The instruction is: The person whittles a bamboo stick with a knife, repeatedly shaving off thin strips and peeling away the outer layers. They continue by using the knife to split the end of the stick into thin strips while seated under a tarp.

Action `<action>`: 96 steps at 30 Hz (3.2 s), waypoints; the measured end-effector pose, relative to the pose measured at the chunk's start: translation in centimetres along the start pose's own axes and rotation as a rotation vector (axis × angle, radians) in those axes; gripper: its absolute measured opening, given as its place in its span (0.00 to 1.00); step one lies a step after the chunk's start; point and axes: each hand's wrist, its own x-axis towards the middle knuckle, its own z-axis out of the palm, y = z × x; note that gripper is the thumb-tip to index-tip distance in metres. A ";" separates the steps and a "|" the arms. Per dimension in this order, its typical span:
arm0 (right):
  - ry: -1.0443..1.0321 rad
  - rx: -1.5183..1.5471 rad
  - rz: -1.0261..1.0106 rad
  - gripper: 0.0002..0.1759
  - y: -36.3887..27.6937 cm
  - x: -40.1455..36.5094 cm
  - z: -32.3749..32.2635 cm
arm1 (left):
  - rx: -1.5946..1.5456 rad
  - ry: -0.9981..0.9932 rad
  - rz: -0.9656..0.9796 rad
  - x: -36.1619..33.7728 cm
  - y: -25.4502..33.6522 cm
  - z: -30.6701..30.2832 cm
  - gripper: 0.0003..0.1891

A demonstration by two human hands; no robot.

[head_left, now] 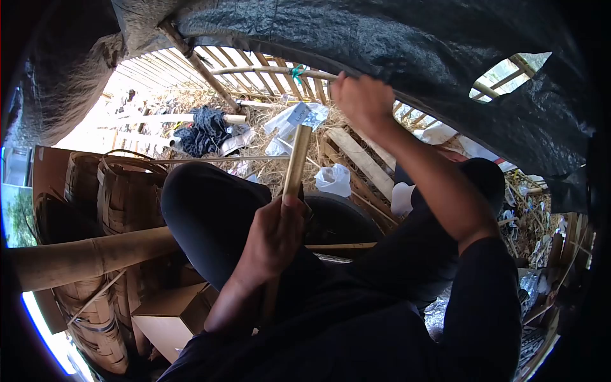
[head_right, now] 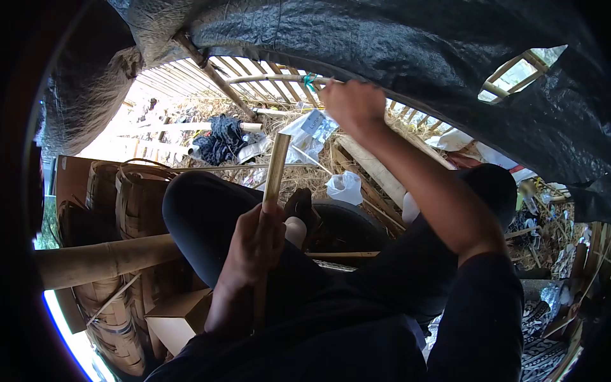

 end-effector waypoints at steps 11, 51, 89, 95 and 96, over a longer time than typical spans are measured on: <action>-0.224 0.750 -0.019 0.30 -2.5 -4.9 -5.1 | -0.711 -0.049 -0.274 0.0 1.3 -2.4 0.18; 0.305 0.311 0.008 0.28 -0.4 -0.2 -1.5 | -0.535 0.086 -0.219 -0.4 1.4 -0.3 0.16; 0.141 0.576 -0.400 0.24 -5.5 -8.7 -2.7 | -0.568 0.041 -0.357 0.1 0.8 0.1 0.15; 0.224 0.488 -0.430 0.20 -4.7 -7.0 -0.1 | -0.656 0.078 -0.299 1.1 -0.7 0.7 0.15; 0.243 0.417 -0.416 0.21 -4.1 -6.2 0.5 | -0.700 0.094 -0.276 1.3 -1.1 0.7 0.14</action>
